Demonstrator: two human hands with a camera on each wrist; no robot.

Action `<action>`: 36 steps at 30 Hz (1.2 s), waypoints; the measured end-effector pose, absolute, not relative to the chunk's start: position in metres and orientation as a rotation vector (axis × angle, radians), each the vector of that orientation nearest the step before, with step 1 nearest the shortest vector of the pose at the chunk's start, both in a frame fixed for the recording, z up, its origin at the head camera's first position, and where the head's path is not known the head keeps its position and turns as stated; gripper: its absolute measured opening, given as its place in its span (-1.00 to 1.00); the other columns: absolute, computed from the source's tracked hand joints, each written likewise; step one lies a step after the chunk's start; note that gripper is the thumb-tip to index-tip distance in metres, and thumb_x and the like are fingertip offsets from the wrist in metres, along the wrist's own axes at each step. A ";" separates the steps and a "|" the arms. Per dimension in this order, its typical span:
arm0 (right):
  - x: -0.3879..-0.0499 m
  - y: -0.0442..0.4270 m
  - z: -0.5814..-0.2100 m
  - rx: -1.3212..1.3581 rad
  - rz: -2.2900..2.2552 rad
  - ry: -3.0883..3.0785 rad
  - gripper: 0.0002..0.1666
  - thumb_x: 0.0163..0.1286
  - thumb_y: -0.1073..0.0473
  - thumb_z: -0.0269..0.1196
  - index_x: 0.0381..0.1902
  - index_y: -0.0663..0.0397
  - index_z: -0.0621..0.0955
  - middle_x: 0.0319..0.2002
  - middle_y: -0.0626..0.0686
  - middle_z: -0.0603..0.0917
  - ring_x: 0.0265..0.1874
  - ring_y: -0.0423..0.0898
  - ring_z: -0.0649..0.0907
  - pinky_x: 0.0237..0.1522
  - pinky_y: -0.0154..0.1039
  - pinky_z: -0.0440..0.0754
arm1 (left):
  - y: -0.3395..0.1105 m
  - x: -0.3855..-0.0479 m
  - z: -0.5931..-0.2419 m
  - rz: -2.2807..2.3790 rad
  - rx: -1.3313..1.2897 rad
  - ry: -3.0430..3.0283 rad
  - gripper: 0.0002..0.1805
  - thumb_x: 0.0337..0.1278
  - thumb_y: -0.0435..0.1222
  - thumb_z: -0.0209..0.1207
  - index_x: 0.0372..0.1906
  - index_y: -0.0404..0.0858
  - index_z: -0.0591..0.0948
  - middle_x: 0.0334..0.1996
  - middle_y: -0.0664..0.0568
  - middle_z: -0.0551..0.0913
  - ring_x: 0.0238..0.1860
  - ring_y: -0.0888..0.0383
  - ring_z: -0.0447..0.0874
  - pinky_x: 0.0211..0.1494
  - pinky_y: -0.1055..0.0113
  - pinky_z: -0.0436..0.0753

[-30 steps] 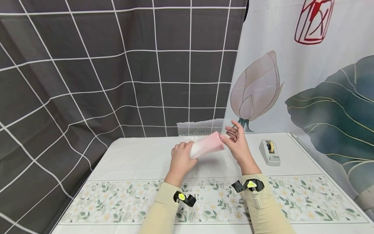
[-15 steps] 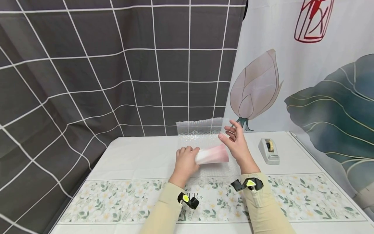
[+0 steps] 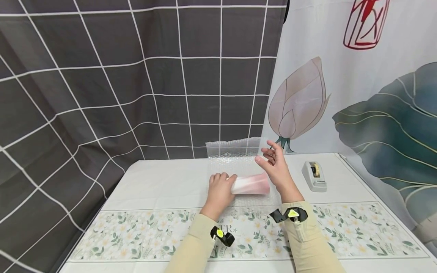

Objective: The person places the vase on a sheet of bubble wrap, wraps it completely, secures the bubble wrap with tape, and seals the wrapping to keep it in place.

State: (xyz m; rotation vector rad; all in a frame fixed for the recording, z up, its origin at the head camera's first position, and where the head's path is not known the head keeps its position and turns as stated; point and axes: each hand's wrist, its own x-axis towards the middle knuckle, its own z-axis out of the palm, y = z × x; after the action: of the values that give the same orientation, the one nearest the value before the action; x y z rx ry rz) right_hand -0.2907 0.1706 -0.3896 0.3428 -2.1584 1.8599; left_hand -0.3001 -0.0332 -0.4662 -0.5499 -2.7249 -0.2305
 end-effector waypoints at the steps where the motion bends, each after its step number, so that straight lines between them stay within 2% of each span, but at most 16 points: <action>1: -0.291 0.171 -0.390 0.343 1.859 -2.161 -0.10 0.48 0.23 0.22 0.59 0.15 0.00 0.37 0.37 0.30 0.45 0.31 0.23 0.50 0.21 0.03 | -0.033 -0.300 -0.466 -0.218 -0.554 -2.723 -0.21 -0.25 -0.22 0.57 0.28 -0.01 0.59 -0.03 0.01 0.64 0.06 0.02 0.52 0.32 0.04 0.37; 12: -0.293 0.171 -0.390 0.348 1.856 -2.158 -0.12 0.48 0.24 0.21 0.58 0.17 0.02 0.35 0.38 0.32 0.43 0.31 0.25 0.51 0.16 0.04 | -0.026 -0.297 -0.462 -0.189 -0.562 -2.681 -0.18 -0.21 -0.18 0.56 0.33 -0.02 0.56 0.03 -0.01 0.61 0.10 0.01 0.50 0.35 0.06 0.34; 22: -0.293 0.170 -0.389 0.327 1.862 -2.176 -0.12 0.49 0.21 0.22 0.58 0.13 0.03 0.37 0.35 0.33 0.44 0.28 0.25 0.51 0.18 0.04 | -0.031 -0.299 -0.466 -0.118 -0.591 -2.721 -0.10 -0.18 0.03 0.55 0.40 0.00 0.50 0.07 0.03 0.59 0.11 0.04 0.49 0.35 0.11 0.35; 30: -0.293 0.173 -0.389 0.349 1.858 -2.182 -0.17 0.50 0.23 0.19 0.57 0.16 0.06 0.37 0.38 0.32 0.45 0.28 0.25 0.50 0.18 0.09 | -0.032 -0.299 -0.468 -0.120 -0.583 -2.730 -0.09 -0.18 0.08 0.53 0.41 0.04 0.49 0.05 0.07 0.59 0.11 0.06 0.50 0.35 0.13 0.36; 36: -0.293 0.193 -0.391 0.408 1.814 -2.245 -0.24 0.53 0.25 0.15 0.55 0.20 0.10 0.39 0.38 0.31 0.45 0.29 0.26 0.44 0.20 0.21 | -0.031 -0.298 -0.469 -0.148 -0.594 -2.717 -0.19 0.03 0.22 0.37 0.40 0.04 0.51 0.06 0.05 0.60 0.12 0.03 0.51 0.34 0.11 0.36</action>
State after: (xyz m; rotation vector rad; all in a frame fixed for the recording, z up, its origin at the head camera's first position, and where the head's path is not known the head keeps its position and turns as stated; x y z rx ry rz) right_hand -0.2929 0.1934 -0.3906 0.4084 -2.2452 1.8136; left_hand -0.2984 -0.0309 -0.4690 -0.5936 -2.7166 -0.1483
